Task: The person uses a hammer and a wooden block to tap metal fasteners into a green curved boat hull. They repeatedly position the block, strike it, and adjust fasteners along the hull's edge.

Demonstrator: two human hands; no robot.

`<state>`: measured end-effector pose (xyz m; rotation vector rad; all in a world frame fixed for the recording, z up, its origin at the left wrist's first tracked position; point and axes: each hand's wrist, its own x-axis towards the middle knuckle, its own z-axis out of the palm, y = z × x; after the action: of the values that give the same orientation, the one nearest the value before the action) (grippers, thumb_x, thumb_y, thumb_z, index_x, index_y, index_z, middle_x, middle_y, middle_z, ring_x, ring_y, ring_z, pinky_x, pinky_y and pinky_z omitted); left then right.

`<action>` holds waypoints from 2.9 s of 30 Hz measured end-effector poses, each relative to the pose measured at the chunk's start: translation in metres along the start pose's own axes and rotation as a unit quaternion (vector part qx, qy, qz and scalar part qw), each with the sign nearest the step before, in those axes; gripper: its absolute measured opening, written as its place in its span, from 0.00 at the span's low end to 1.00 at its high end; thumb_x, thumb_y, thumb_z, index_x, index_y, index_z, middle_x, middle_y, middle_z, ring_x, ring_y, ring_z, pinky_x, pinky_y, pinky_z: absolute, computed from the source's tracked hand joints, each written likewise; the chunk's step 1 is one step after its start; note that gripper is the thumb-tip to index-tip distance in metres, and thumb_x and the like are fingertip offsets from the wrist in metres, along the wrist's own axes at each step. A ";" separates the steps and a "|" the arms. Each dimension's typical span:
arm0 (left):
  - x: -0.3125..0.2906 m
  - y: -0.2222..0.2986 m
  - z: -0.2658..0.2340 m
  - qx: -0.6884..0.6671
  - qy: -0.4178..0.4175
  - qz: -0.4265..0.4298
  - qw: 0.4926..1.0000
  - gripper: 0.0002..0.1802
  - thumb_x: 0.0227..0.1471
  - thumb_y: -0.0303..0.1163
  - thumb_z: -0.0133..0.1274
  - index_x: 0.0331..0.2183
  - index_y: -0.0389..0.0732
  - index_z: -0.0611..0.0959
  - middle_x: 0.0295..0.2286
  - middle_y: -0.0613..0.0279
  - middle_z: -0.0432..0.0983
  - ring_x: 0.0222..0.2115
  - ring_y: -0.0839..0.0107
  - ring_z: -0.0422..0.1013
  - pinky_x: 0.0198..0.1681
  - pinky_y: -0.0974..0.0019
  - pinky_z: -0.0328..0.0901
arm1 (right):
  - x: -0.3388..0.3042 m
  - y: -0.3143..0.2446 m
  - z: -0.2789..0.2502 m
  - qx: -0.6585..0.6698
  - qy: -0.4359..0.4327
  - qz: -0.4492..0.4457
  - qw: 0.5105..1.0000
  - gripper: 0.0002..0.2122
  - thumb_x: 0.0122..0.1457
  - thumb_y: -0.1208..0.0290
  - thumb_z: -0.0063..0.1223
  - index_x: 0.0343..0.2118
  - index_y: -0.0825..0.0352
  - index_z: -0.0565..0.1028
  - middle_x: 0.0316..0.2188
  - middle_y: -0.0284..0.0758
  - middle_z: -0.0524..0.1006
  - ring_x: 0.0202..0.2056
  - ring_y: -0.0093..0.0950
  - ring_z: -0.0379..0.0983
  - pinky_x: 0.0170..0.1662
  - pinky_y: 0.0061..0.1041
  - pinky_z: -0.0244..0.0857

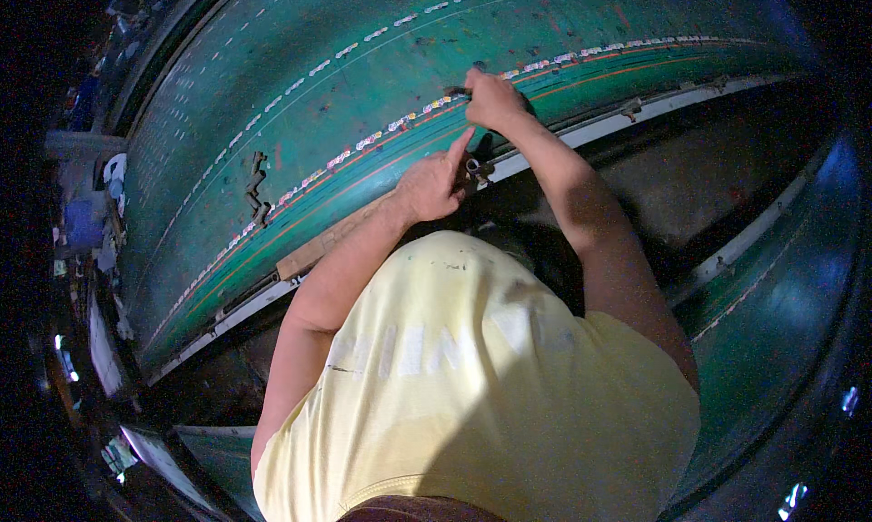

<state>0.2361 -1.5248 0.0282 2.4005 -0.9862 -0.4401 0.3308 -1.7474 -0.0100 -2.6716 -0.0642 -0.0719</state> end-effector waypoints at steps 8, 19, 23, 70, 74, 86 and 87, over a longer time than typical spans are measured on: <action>-0.002 -0.002 0.006 -0.009 0.001 -0.006 1.000 0.64 0.52 0.32 0.68 0.78 0.41 0.47 0.46 0.34 0.81 0.48 0.36 0.80 0.54 0.41 0.75 | -0.112 0.007 -0.073 0.168 0.150 -0.049 0.973 0.07 0.61 0.77 0.63 0.42 0.64 0.82 0.37 0.44 0.81 0.39 0.47 0.81 0.45 0.43 0.75; 0.001 0.006 -0.002 0.000 -0.015 -0.020 1.000 0.67 0.50 0.32 0.69 0.78 0.40 0.43 0.46 0.35 0.83 0.48 0.37 0.80 0.54 0.40 0.75 | -0.219 -0.042 -0.012 0.144 0.100 -0.124 0.977 0.02 0.64 0.78 0.60 0.35 0.69 0.79 0.34 0.42 0.76 0.36 0.44 0.77 0.40 0.43 0.70; 0.001 0.002 0.000 0.005 -0.016 -0.024 1.000 0.67 0.50 0.29 0.67 0.78 0.41 0.43 0.48 0.35 0.83 0.48 0.35 0.80 0.54 0.40 0.74 | -0.206 -0.045 -0.031 0.263 0.170 -0.118 0.942 0.01 0.66 0.80 0.59 0.37 0.70 0.78 0.34 0.44 0.76 0.33 0.44 0.76 0.38 0.38 0.71; 0.001 0.005 0.001 0.011 -0.005 0.001 1.000 0.65 0.52 0.29 0.66 0.79 0.48 0.45 0.43 0.31 0.83 0.45 0.32 0.79 0.51 0.37 0.73 | -0.229 0.002 0.055 0.518 0.019 0.157 0.840 0.15 0.77 0.63 0.52 0.33 0.63 0.81 0.22 0.23 0.72 0.24 0.14 0.65 0.26 0.20 0.58; 0.001 0.004 0.004 0.006 -0.005 -0.002 1.000 0.65 0.51 0.29 0.67 0.79 0.49 0.45 0.42 0.32 0.83 0.44 0.32 0.79 0.51 0.37 0.73 | -0.229 -0.001 0.043 0.520 0.251 0.228 0.784 0.17 0.79 0.63 0.51 0.31 0.63 0.79 0.21 0.21 0.70 0.22 0.12 0.62 0.24 0.20 0.54; 0.002 -0.001 0.007 0.018 0.018 0.023 0.999 0.65 0.51 0.28 0.65 0.79 0.47 0.44 0.47 0.30 0.82 0.47 0.31 0.79 0.53 0.38 0.73 | -0.218 0.000 0.057 0.476 0.322 0.172 0.800 0.14 0.75 0.69 0.52 0.29 0.66 0.78 0.22 0.24 0.72 0.27 0.19 0.67 0.32 0.27 0.60; 0.003 0.003 0.006 0.013 0.002 0.004 1.000 0.63 0.51 0.28 0.65 0.79 0.47 0.47 0.48 0.32 0.81 0.48 0.33 0.78 0.54 0.39 0.73 | -0.220 -0.004 0.058 0.491 0.126 0.139 0.851 0.14 0.74 0.69 0.53 0.29 0.66 0.78 0.22 0.24 0.72 0.28 0.19 0.68 0.34 0.27 0.62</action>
<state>0.2337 -1.5302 0.0248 2.4187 -1.0044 -0.4216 0.1134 -1.7251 -0.0734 -1.6004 0.2948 -0.2258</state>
